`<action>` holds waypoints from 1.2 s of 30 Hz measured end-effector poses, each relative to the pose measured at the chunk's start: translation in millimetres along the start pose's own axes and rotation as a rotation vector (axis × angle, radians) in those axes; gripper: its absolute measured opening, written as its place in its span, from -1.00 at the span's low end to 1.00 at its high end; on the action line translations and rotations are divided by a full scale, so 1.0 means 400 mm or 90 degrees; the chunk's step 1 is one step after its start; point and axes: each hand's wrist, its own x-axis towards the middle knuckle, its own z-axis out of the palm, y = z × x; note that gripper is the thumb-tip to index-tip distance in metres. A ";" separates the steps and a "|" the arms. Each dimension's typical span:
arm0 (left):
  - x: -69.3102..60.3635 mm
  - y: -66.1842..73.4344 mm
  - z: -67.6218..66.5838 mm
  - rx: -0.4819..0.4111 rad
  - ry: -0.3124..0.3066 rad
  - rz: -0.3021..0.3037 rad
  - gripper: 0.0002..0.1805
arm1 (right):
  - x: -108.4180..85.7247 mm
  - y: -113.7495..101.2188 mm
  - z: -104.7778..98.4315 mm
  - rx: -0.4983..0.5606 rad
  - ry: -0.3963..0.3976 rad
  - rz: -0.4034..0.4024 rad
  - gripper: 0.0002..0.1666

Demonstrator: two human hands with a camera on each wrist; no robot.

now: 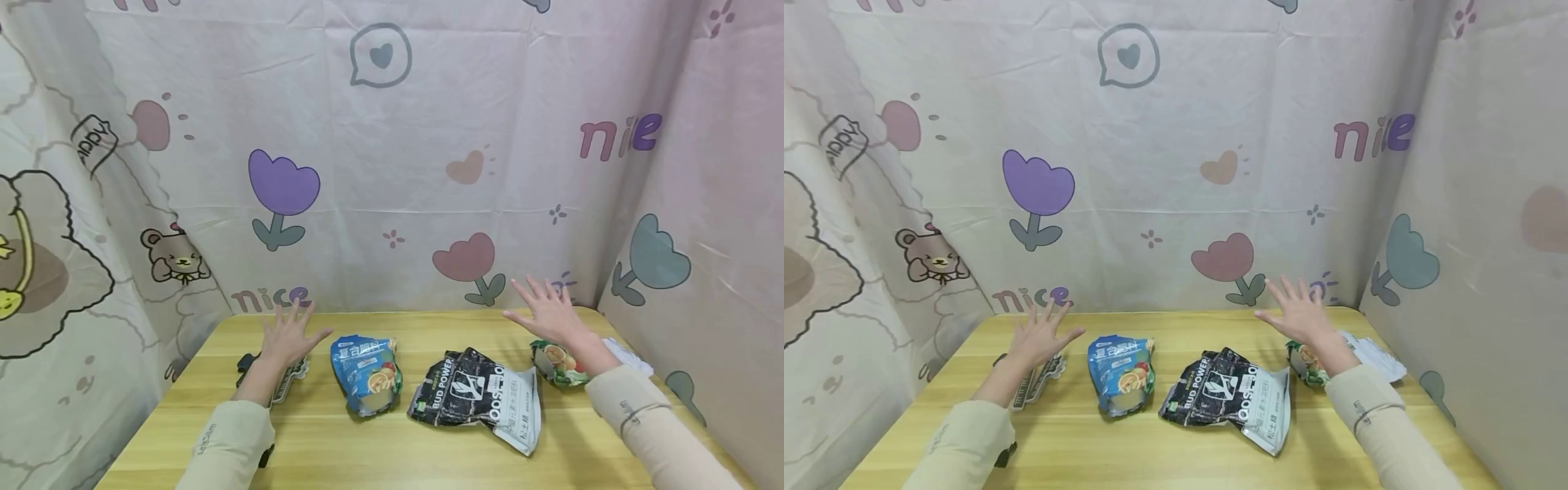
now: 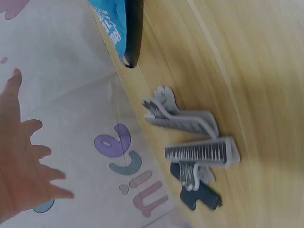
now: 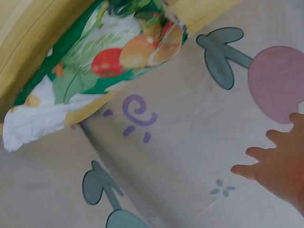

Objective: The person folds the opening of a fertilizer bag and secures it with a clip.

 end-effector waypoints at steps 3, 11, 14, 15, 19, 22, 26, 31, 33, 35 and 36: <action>0.003 0.008 0.016 -0.094 -0.021 -0.010 -0.16 | 0.008 -0.035 0.012 0.026 -0.006 -0.005 -0.07; -0.008 0.087 0.063 -0.385 -0.092 -0.154 -0.21 | 0.016 -0.228 0.083 0.215 0.013 -0.033 -0.09; -0.009 0.109 0.084 -0.521 -0.103 -0.256 -0.21 | 0.013 -0.310 0.114 0.342 -0.028 0.002 -0.09; -0.008 0.112 0.093 -0.564 -0.101 -0.290 -0.22 | 0.013 -0.336 0.123 0.401 -0.048 0.029 -0.10; 0.000 0.118 0.128 -0.713 -0.058 -0.394 -0.25 | 0.016 -0.430 0.152 0.665 -0.123 0.172 -0.11; 0.007 0.123 0.145 -0.794 -0.029 -0.449 -0.31 | 0.014 -0.480 0.179 0.767 -0.154 0.265 -0.10; 0.017 0.118 0.179 -0.891 -0.011 -0.516 -0.41 | 0.008 -0.520 0.223 0.785 -0.168 0.317 -0.07; 0.079 0.006 0.361 -1.079 -0.009 -0.490 -0.53 | 0.002 -0.550 0.269 0.843 -0.203 0.316 -0.20; 0.117 -0.062 0.465 -1.141 -0.007 -0.483 -0.57 | 0.001 -0.558 0.283 0.867 -0.214 0.309 -0.29; 0.142 -0.111 0.541 -1.179 -0.003 -0.475 -0.61 | 0.003 -0.565 0.292 0.887 -0.221 0.308 -0.33; 0.157 -0.134 0.582 -1.174 0.001 -0.487 -0.58 | 0.004 -0.568 0.295 0.892 -0.222 0.308 -0.35</action>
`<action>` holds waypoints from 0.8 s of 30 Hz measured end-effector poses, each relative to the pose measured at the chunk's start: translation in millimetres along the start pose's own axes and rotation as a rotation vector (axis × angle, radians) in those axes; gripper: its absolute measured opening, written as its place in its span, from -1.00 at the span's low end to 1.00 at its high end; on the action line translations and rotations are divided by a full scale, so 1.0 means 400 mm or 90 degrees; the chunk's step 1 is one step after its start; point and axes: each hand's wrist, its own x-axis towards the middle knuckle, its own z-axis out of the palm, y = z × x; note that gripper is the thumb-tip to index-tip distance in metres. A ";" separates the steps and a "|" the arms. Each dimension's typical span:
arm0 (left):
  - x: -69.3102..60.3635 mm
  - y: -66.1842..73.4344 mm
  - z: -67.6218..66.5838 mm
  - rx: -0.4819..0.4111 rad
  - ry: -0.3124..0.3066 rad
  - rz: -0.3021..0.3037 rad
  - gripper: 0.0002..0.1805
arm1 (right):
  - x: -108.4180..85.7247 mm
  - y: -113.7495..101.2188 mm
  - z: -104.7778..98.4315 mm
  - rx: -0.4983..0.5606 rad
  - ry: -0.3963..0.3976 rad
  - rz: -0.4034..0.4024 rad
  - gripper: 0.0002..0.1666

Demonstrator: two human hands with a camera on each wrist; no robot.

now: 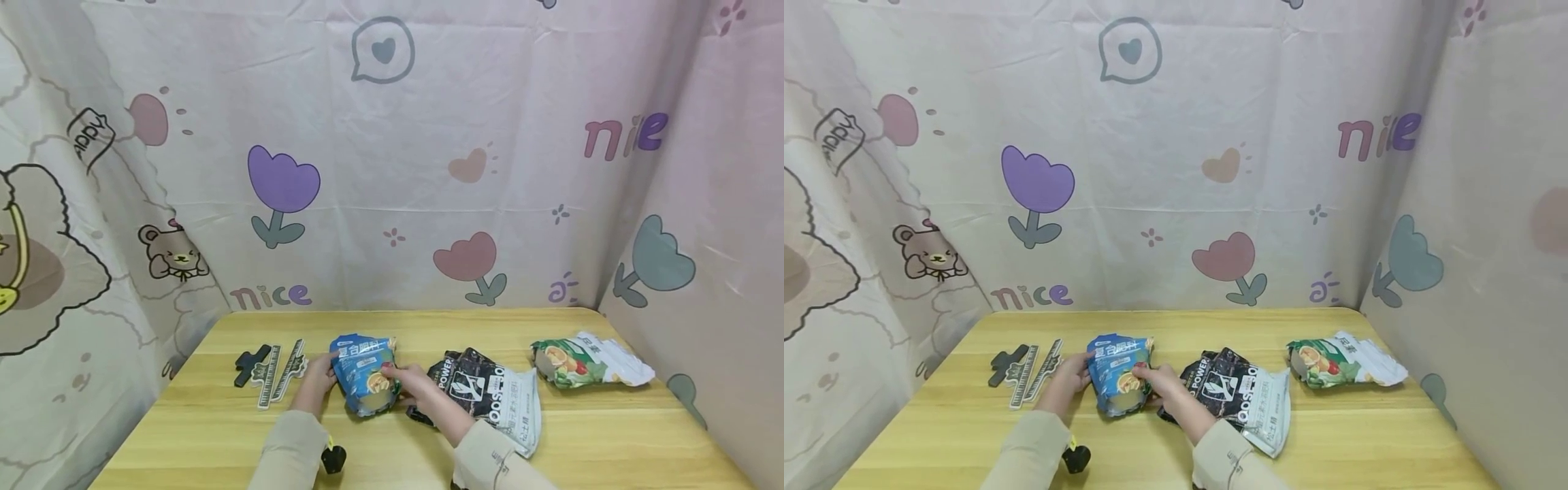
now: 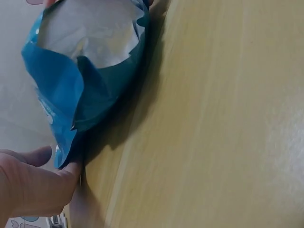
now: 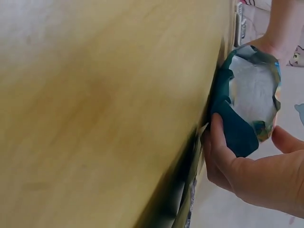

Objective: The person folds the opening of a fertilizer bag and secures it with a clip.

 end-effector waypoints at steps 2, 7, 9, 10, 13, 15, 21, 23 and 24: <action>0.015 -0.008 -0.006 0.009 0.019 0.006 -0.56 | 0.003 0.001 0.004 -0.001 0.000 -0.001 -0.34; -0.067 0.020 0.046 0.033 0.093 0.045 -0.65 | 0.000 0.000 0.003 0.000 -0.006 -0.007 -0.39; -0.147 0.048 0.090 0.036 0.126 0.056 -0.69 | -0.002 -0.001 0.001 0.002 -0.011 -0.009 -0.41; -0.203 0.069 0.121 0.043 0.143 0.056 -0.68 | -0.002 -0.001 0.000 0.004 -0.012 -0.009 -0.42; -0.327 0.120 0.191 0.060 0.176 0.056 -0.62 | -0.005 -0.006 -0.002 0.011 -0.017 -0.007 -0.43; -0.376 0.143 0.215 0.073 0.170 0.056 -0.57 | -0.008 -0.010 -0.003 0.019 -0.019 -0.006 -0.43; -0.391 0.160 0.219 0.115 0.154 0.060 -0.54 | -0.020 -0.021 -0.004 0.026 -0.022 -0.012 -0.40; -0.396 0.163 0.219 0.128 0.153 0.063 -0.52 | -0.024 -0.023 -0.003 0.020 -0.022 -0.013 -0.38; -0.399 0.164 0.219 0.132 0.153 0.064 -0.51 | -0.026 -0.023 -0.003 0.018 -0.021 -0.013 -0.36</action>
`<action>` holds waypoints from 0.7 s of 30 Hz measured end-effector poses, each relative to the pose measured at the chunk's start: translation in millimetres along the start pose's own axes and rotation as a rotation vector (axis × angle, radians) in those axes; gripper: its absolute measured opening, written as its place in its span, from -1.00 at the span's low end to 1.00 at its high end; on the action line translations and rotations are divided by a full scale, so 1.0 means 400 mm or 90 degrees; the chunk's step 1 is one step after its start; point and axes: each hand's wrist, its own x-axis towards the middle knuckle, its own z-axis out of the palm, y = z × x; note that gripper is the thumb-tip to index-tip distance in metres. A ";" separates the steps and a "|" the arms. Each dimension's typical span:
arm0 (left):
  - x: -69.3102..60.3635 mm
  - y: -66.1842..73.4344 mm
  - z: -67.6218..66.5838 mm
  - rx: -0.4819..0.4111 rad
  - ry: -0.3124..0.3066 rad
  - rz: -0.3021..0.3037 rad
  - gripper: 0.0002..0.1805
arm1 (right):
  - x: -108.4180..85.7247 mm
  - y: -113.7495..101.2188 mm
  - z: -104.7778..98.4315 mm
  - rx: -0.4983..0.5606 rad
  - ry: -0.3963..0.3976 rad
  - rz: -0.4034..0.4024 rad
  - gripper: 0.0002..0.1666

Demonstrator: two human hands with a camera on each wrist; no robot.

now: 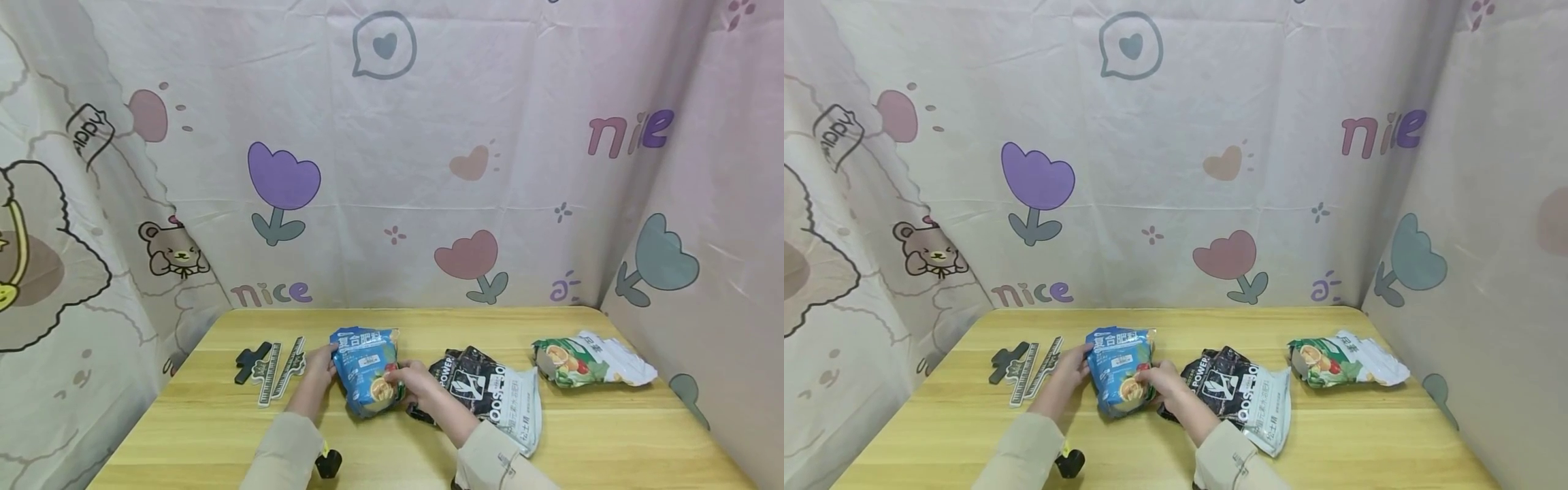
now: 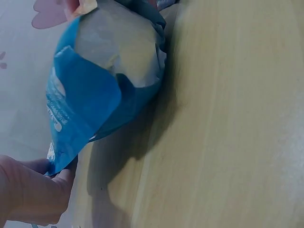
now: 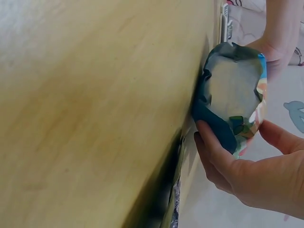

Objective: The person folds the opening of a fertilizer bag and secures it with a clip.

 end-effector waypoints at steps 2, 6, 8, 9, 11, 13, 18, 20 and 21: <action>-0.006 0.005 -0.001 0.008 -0.001 0.002 -0.48 | -0.003 -0.002 0.001 -0.008 0.005 0.001 -0.31; -0.018 0.017 -0.002 0.011 -0.017 0.009 -0.42 | -0.008 -0.007 0.000 -0.020 0.021 -0.001 -0.22; -0.026 0.025 -0.002 0.010 -0.027 0.015 -0.44 | -0.011 -0.008 -0.001 -0.026 0.030 -0.006 -0.20; -0.031 0.029 -0.002 0.011 -0.033 0.020 -0.47 | -0.012 -0.008 -0.002 -0.028 0.032 -0.010 -0.19; -0.041 0.036 -0.003 0.015 -0.047 0.031 -0.54 | -0.016 -0.007 -0.004 -0.033 0.036 -0.016 -0.19; -0.051 0.043 -0.003 0.026 -0.061 0.044 -0.59 | -0.018 -0.006 -0.007 -0.035 0.035 -0.023 -0.18; -0.076 0.057 0.003 0.039 -0.098 0.068 -0.54 | -0.022 -0.004 -0.012 -0.018 0.029 -0.028 -0.18; -0.083 0.061 0.007 0.042 -0.109 0.074 -0.50 | -0.021 -0.003 -0.015 -0.010 0.027 -0.030 -0.20; -0.086 0.064 0.009 0.045 -0.112 0.077 -0.49 | -0.020 -0.003 -0.015 -0.009 0.027 -0.031 -0.21</action>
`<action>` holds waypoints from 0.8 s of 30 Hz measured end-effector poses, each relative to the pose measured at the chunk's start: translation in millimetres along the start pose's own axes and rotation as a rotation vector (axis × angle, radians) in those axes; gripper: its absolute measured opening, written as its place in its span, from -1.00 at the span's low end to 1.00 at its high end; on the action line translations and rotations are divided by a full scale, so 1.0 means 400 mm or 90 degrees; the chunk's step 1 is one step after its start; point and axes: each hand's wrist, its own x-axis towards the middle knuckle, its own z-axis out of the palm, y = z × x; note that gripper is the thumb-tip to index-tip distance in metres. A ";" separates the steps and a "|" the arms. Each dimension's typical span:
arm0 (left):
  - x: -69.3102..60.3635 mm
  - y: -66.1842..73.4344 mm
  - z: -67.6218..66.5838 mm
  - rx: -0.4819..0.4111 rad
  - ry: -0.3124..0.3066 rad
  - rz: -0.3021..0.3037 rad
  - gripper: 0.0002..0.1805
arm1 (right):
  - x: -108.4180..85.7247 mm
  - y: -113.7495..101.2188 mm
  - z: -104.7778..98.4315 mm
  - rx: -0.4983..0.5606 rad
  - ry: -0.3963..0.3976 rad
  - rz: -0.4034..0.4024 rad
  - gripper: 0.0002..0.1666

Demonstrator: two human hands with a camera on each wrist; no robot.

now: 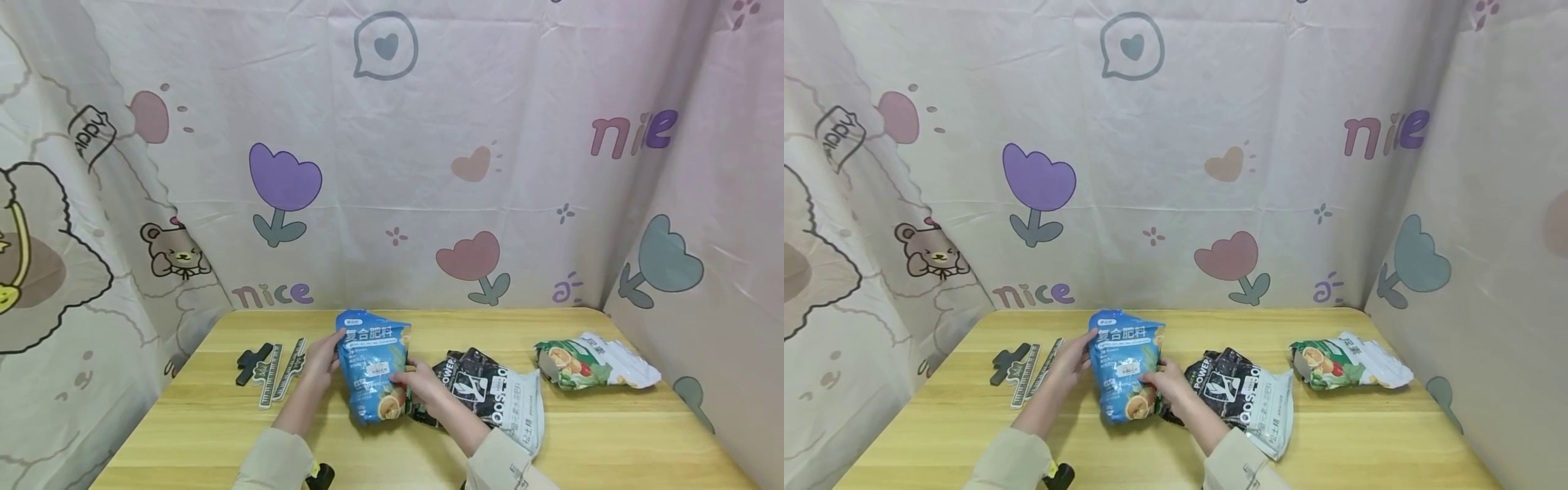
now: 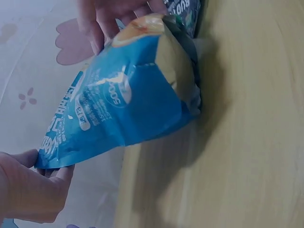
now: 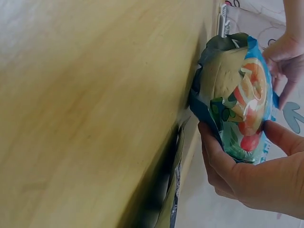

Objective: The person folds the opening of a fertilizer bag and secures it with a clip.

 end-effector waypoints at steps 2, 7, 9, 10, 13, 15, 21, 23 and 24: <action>-0.003 0.005 0.004 0.013 -0.001 0.003 -0.50 | 0.001 0.001 -0.002 0.001 0.002 -0.001 -0.26; -0.010 0.016 0.008 0.038 0.001 0.007 -0.50 | 0.001 0.002 0.002 0.013 0.007 -0.005 -0.38; -0.013 0.018 0.007 0.041 0.000 0.014 -0.46 | 0.000 0.000 0.007 0.014 0.010 -0.013 -0.42; -0.014 0.019 0.007 0.042 0.000 0.017 -0.45 | 0.000 -0.001 0.010 0.010 0.014 -0.018 -0.43; -0.018 0.023 0.006 0.039 -0.005 0.029 -0.43 | 0.001 -0.002 0.019 -0.017 0.036 -0.036 -0.45; -0.022 0.027 0.005 0.034 -0.013 0.039 -0.42 | 0.001 -0.003 0.025 -0.036 0.053 -0.049 -0.44; -0.028 0.034 -0.005 0.004 -0.045 0.064 -0.35 | 0.004 -0.003 0.043 -0.079 0.097 -0.082 -0.29; -0.026 0.035 -0.011 -0.010 -0.050 0.073 -0.36 | 0.006 -0.001 0.049 -0.103 0.107 -0.087 -0.25; -0.024 0.035 -0.015 -0.018 -0.053 0.077 -0.36 | 0.007 -0.001 0.053 -0.119 0.114 -0.088 -0.22</action>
